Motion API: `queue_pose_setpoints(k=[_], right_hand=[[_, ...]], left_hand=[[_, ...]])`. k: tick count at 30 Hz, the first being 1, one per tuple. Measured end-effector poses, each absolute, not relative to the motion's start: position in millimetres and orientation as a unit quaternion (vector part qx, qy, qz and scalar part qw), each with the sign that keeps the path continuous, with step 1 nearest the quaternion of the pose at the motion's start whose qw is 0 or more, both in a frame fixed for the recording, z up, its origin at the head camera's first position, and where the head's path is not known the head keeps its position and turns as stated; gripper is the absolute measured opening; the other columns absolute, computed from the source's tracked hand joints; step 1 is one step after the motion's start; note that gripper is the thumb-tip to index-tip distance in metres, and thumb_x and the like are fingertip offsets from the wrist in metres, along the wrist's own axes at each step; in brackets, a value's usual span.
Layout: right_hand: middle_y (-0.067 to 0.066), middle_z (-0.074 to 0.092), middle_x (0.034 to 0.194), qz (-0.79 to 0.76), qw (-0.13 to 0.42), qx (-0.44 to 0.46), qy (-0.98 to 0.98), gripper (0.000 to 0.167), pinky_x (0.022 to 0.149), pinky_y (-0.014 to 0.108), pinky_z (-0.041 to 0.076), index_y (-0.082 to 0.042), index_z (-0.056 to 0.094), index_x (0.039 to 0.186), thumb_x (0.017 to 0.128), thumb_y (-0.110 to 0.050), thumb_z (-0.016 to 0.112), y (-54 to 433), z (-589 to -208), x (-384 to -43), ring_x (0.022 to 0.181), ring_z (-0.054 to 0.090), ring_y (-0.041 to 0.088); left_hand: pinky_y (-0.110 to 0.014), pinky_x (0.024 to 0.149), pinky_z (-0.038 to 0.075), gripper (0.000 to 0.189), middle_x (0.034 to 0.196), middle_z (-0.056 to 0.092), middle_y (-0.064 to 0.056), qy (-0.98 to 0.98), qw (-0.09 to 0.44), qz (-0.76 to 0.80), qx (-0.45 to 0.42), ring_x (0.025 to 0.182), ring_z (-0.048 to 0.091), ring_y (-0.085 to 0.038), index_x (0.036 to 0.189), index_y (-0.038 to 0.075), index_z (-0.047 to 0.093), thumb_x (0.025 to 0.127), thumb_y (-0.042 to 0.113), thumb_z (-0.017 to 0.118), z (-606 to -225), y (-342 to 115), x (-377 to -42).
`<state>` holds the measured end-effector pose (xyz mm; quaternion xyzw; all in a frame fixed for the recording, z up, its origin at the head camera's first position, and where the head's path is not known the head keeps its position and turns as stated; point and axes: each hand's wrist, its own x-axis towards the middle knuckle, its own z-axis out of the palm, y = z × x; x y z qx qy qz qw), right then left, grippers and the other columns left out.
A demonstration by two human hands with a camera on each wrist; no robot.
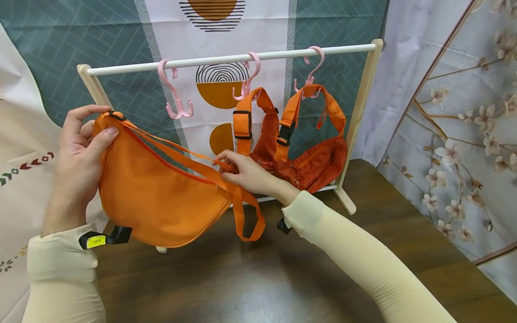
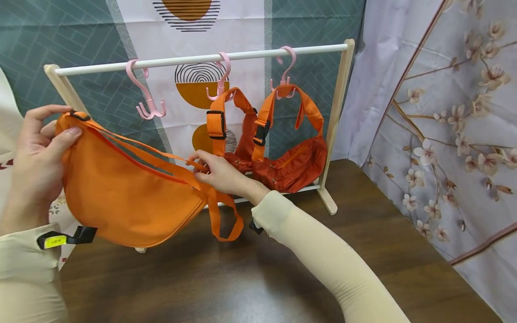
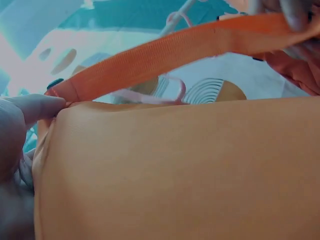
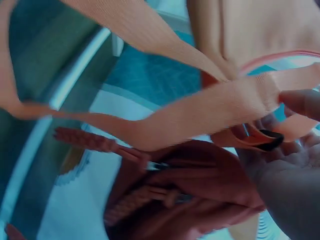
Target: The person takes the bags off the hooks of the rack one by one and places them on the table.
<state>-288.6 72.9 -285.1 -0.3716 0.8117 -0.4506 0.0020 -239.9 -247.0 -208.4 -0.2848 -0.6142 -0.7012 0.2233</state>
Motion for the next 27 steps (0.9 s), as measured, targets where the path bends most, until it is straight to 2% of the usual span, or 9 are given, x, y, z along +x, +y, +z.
queue_pose_setpoints(k=[4,12,16,20,27], right_hand=[[0.005,0.065,0.123,-0.447,0.011,-0.361,0.818,0.032,0.095,0.029,0.051,-0.009,0.055,0.135,0.104,-0.012,0.065,70.6,-302.6,-288.5,0.108,0.063,0.014],[0.006,0.062,0.129,-0.506,0.047,-0.354,0.785,0.045,0.091,0.030,0.053,-0.011,0.047,0.144,0.105,-0.022,0.065,66.6,-329.9,-282.3,0.104,0.064,0.017],[0.010,0.059,0.135,-0.590,0.053,-0.309,0.744,0.052,0.089,0.029,0.054,-0.011,0.044,0.151,0.104,-0.015,0.066,64.6,-340.5,-282.5,0.105,0.064,0.017],[0.014,0.054,0.142,-0.681,0.040,-0.276,0.677,0.053,0.086,0.027,0.054,-0.009,0.045,0.150,0.102,-0.005,0.066,58.2,-348.2,-281.3,0.102,0.063,0.017],[0.010,0.058,0.123,-0.787,0.022,-0.276,0.552,0.054,0.084,0.028,0.056,-0.011,0.039,0.151,0.103,0.004,0.058,48.4,-354.7,-273.5,0.100,0.065,0.020]], left_hand=[[-0.025,0.078,0.060,0.043,0.121,0.062,-0.017,-0.604,0.230,-0.712,-0.275,0.095,0.070,-0.022,0.143,0.003,0.053,0.101,-0.003,0.061,-204.4,-243.7,-235.6],[-0.024,0.079,0.060,0.041,0.127,0.061,-0.019,-0.582,0.274,-0.729,-0.233,0.100,0.068,-0.026,0.140,0.005,0.058,0.100,-0.001,0.065,-200.4,-248.6,-230.8],[-0.026,0.077,0.060,0.040,0.126,0.062,-0.020,-0.559,0.293,-0.747,-0.208,0.101,0.068,-0.027,0.138,0.004,0.060,0.098,-0.002,0.067,-202.5,-252.1,-230.6],[-0.027,0.076,0.061,0.040,0.126,0.063,-0.021,-0.528,0.303,-0.771,-0.185,0.100,0.069,-0.028,0.135,0.003,0.061,0.097,-0.004,0.068,-208.8,-257.2,-231.3],[-0.029,0.074,0.061,0.038,0.127,0.063,-0.019,-0.475,0.317,-0.810,-0.135,0.097,0.069,-0.027,0.133,0.004,0.063,0.096,-0.006,0.068,-222.0,-270.2,-234.9]])
